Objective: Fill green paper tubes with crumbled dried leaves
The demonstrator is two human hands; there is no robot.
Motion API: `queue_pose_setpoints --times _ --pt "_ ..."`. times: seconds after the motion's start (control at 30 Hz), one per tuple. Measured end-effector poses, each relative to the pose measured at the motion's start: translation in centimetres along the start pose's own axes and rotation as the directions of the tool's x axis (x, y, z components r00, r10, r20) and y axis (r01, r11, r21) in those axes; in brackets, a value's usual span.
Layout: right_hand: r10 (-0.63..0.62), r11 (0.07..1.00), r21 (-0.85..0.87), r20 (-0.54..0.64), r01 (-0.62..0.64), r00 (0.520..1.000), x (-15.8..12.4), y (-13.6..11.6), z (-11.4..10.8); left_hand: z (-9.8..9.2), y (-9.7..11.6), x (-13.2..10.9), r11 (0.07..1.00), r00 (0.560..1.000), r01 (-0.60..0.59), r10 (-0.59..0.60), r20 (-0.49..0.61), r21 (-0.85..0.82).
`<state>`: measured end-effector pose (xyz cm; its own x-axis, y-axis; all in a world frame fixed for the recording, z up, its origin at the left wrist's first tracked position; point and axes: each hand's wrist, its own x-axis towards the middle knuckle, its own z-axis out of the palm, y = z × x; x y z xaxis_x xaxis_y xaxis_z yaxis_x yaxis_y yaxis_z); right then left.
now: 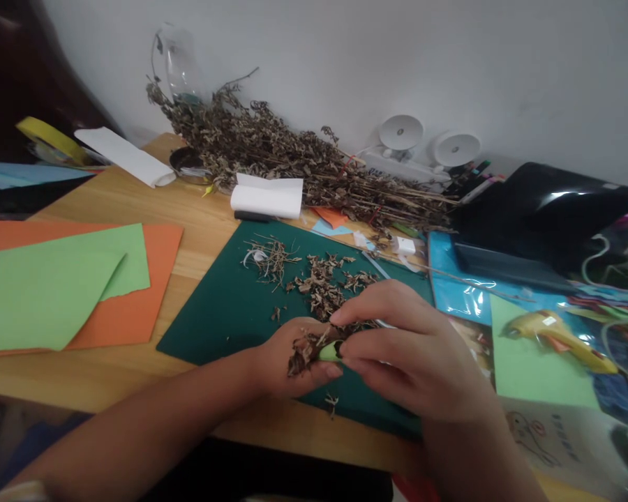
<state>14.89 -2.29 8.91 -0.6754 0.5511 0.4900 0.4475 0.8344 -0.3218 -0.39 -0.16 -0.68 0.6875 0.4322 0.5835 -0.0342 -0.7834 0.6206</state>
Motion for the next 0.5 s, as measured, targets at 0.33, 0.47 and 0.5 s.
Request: queue_pose_setpoints --times 0.33,0.47,0.5 --pt "-0.011 1.0 0.017 0.06 0.01 0.998 -0.15 0.53 -0.26 -0.06 0.0 0.17 0.998 0.996 -0.067 0.067 -0.054 0.004" --pt "-0.021 1.0 0.013 0.133 0.019 0.991 0.21 0.23 -0.37 0.05 -0.12 0.09 0.994 0.993 -0.09 0.094 -0.069 0.056" --pt "-0.019 1.0 0.005 0.149 0.018 0.989 0.33 0.1 -0.37 0.05 -0.14 0.07 0.993 0.996 -0.085 0.088 -0.034 0.077"
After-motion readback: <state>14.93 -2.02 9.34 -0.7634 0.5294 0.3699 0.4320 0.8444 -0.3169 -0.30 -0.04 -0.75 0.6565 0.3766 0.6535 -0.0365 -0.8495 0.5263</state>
